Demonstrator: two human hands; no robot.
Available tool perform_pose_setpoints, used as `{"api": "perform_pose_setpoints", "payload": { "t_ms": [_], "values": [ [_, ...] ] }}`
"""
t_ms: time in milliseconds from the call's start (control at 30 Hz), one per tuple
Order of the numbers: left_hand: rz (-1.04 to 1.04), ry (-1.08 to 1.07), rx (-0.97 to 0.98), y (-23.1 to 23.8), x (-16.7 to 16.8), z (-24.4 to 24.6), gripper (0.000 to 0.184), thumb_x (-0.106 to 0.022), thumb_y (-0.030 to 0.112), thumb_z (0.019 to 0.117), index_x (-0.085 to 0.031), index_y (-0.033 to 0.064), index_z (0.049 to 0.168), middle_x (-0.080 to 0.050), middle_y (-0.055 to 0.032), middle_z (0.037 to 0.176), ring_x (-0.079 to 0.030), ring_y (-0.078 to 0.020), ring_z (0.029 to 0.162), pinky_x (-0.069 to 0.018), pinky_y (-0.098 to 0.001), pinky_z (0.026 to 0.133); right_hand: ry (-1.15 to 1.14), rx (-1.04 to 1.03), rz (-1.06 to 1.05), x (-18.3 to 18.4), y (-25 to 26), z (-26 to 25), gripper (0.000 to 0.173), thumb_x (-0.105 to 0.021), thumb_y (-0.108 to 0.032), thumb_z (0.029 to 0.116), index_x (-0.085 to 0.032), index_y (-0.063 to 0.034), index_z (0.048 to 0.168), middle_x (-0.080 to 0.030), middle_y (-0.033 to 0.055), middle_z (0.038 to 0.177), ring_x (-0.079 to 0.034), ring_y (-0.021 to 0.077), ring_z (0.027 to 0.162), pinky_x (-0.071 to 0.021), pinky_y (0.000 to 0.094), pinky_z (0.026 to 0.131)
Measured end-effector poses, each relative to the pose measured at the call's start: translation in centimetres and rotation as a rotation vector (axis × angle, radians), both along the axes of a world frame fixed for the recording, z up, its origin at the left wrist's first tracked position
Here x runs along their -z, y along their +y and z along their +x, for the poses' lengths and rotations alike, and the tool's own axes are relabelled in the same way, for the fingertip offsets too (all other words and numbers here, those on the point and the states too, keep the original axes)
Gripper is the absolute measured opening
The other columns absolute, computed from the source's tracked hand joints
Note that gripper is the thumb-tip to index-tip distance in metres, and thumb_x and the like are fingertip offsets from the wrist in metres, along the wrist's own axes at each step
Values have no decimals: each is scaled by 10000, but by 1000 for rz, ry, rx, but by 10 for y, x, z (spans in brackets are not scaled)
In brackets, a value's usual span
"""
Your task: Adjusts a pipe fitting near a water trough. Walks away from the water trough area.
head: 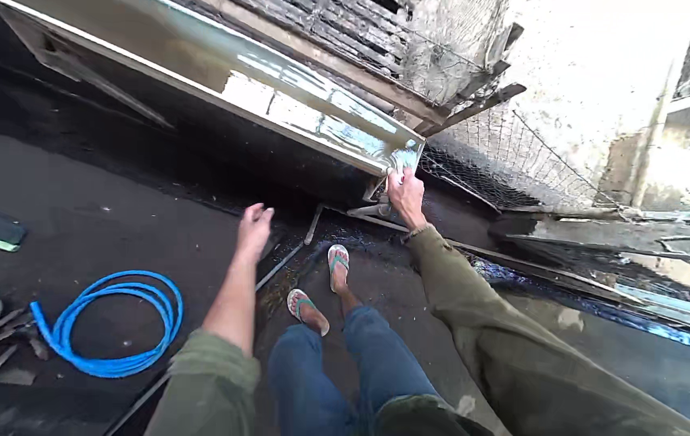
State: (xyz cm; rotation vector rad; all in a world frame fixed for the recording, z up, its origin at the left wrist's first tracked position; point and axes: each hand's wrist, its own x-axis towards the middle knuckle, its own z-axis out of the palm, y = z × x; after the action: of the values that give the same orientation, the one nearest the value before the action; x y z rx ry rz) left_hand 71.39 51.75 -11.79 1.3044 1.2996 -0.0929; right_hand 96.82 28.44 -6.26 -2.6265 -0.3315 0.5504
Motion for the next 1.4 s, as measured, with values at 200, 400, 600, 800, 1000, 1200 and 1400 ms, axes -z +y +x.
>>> {"api": "perform_pose_setpoints", "payload": {
  "t_ms": [200, 400, 600, 800, 1000, 1200, 1400],
  "values": [
    [-456, -169, -163, -86, 50, 115, 489, -408, 376, 1099, -394, 114, 1511, -528, -174, 1457, -585, -331, 1251, -507, -515, 987, 153, 247, 435, 31, -30, -16, 305, -460, -217, 1077, -665, 6, 1116, -683, 104, 871, -662, 177, 793, -557, 413, 769],
    [-679, -274, -330, -112, 76, 177, 490, -357, 389, 1100, -368, 131, 1516, -503, -119, 1495, -592, -274, 1255, -510, -449, 998, 42, 206, 698, 48, -44, -48, 308, -428, -174, 1039, -520, 26, 1254, -604, 36, 910, -613, 44, 781, -558, 267, 762],
    [-729, -316, -372, -119, 96, 198, 431, -367, 343, 1098, -436, 101, 1448, -576, -116, 1385, -646, -232, 1123, -537, -384, 923, 7, -9, 791, 53, -66, -50, 236, -423, -186, 1068, -549, -10, 1163, -629, -39, 943, -620, -31, 876, -554, 209, 825],
    [-739, -315, -392, -122, 105, 204, 388, -423, 277, 1092, -438, 77, 1425, -609, -127, 1284, -669, -213, 1021, -558, -349, 870, 16, -42, 833, 53, -65, -48, 231, -425, -175, 1071, -557, -3, 1150, -662, -26, 997, -636, -33, 925, -556, 201, 862],
    [-608, -319, -428, -120, 105, 202, 80, -593, 122, 1023, -566, 63, 1071, -630, -7, 766, -599, -52, 583, -539, -186, 571, 31, -40, 870, 55, -64, -46, 246, -431, -175, 1070, -547, 18, 1169, -667, -19, 1026, -636, -33, 950, -551, 202, 887],
    [-607, -258, -300, -108, 104, 213, 274, -447, 262, 1087, -443, 190, 822, -361, 80, 543, -308, -29, 391, -310, -172, 382, 30, -30, 875, 54, -58, -42, 231, -424, -166, 1069, -547, 5, 1163, -666, -29, 1020, -634, -37, 945, -550, 198, 880],
    [-560, -296, -280, -105, 96, 218, 57, -566, 106, 1021, -511, 92, 1019, -521, 38, 664, -454, -11, 459, -417, -147, 430, 20, -39, 885, 57, -60, -43, 207, -429, -189, 1079, -543, -48, 1178, -656, -67, 1061, -625, -34, 989, -544, 211, 907]
  ]
}}
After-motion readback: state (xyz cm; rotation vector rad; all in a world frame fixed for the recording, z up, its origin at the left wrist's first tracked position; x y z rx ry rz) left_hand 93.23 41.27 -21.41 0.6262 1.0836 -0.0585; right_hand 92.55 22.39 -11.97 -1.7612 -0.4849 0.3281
